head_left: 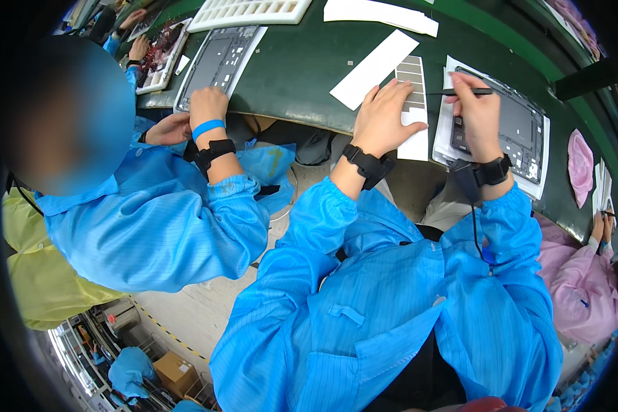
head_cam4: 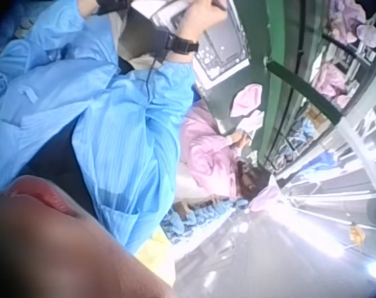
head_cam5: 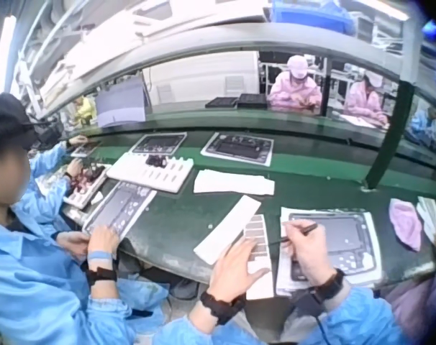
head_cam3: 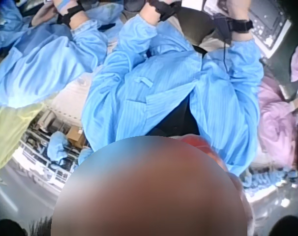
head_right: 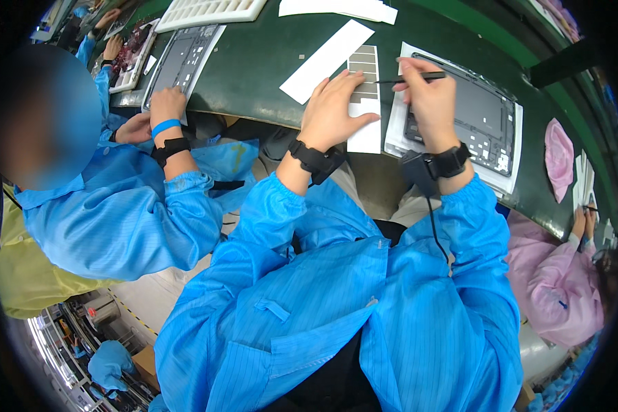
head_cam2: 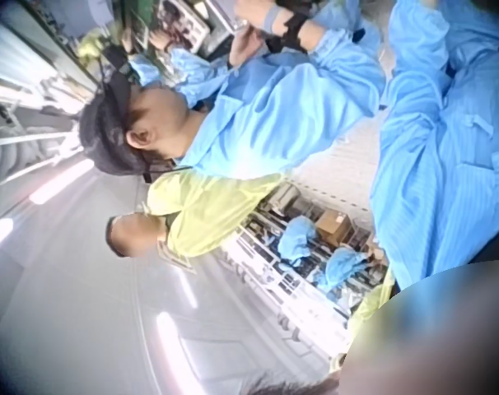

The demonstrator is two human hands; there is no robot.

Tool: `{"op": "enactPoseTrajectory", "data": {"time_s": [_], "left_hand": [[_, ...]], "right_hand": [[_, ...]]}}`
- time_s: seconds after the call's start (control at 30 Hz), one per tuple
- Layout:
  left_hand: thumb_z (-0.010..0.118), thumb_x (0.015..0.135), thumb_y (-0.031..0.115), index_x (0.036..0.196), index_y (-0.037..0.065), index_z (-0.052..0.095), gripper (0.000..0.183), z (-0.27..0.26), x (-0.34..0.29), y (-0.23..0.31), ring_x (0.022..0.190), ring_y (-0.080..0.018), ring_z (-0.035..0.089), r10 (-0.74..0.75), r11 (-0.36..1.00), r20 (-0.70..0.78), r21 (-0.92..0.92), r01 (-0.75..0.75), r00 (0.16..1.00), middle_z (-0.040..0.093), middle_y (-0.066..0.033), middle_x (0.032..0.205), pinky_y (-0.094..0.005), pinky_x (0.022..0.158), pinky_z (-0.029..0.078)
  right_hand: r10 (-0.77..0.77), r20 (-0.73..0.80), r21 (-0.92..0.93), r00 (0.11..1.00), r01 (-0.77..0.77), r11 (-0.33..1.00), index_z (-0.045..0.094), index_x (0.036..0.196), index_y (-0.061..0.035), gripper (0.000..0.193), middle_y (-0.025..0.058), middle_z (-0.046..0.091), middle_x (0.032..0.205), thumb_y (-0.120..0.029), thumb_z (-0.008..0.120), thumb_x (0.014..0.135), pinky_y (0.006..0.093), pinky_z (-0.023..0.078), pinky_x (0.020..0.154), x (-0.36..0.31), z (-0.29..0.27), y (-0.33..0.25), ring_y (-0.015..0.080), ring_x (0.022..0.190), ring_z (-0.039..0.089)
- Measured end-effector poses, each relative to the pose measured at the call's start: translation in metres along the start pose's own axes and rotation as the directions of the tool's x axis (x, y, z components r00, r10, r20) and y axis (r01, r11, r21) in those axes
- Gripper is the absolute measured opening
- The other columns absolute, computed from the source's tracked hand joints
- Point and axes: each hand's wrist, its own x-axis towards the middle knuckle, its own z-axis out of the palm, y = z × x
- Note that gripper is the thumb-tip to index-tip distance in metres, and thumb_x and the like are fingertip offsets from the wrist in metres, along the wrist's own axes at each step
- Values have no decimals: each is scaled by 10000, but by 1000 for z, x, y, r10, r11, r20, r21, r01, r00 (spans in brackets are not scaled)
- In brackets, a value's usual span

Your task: Assembling a flat electronic component by applying stickers or labels and checking the surface with a tool.

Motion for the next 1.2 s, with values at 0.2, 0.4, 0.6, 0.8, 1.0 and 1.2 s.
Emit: {"op": "enactPoseTrajectory", "data": {"time_s": [0.2, 0.4, 0.6, 0.8, 1.0, 1.2], "left_hand": [[776, 685, 376, 1248, 64, 546, 683, -3, -1, 4, 1310, -281, 431, -1, 999, 25, 45, 0, 1000, 538, -86, 1336, -458, 1098, 287], [781, 678, 363, 1240, 84, 546, 670, -3, 0, 7, 1293, -276, 449, -34, 999, 12, 2, 34, 999, 555, -112, 1304, -459, 1093, 283], [787, 667, 359, 1226, 92, 555, 662, -2, 0, 4, 1288, -271, 455, -21, 1000, -6, -10, 21, 1000, 563, -104, 1292, -453, 1091, 286], [790, 661, 363, 1214, 79, 561, 663, -3, 2, 3, 1296, -278, 444, -23, 1000, -3, -8, 23, 1000, 564, -102, 1290, -451, 1093, 284], [756, 717, 377, 1237, 87, 552, 630, -7, 2, 2, 1303, -290, 435, 0, 1000, 8, 2, 0, 1000, 552, -91, 1317, -469, 1096, 273], [553, 880, 205, 919, -3, 668, 241, -14, 39, -2, 1064, -365, 571, 103, 984, -13, -142, -104, 995, 621, -207, 1148, -425, 928, 439]], "right_hand": [[54, 134, -215, 990, -24, 976, 661, 1007, 27, 287, 62, 650, 654, -230, 663, 881, 205, 411, 472, 3, -1, 1, 65, 546, 565], [-158, 166, -577, 973, 226, 784, 687, 915, -44, 275, 105, 665, 656, -310, 652, 854, 341, 487, 550, -11, 23, 8, 243, 601, 656], [-168, 173, -592, 971, 238, 770, 698, 924, -53, 268, 98, 668, 660, -306, 647, 851, 354, 494, 560, -11, 25, 8, 263, 595, 654], [3, 122, -338, 993, 39, 941, 694, 990, 11, 261, 73, 667, 649, -213, 658, 862, 260, 485, 527, -6, 25, 5, 146, 563, 641], [-32, 47, -18, 998, 33, 999, 678, 1003, 45, 270, 63, 660, 717, -190, 678, 871, 198, 430, 509, 12, -9, -10, 88, 571, 594], [46, -83, -29, 995, -49, 998, 690, 1030, 0, 257, 29, 646, 707, -200, 670, 870, 176, 387, 525, 61, -102, -5, 66, 606, 584]]}}
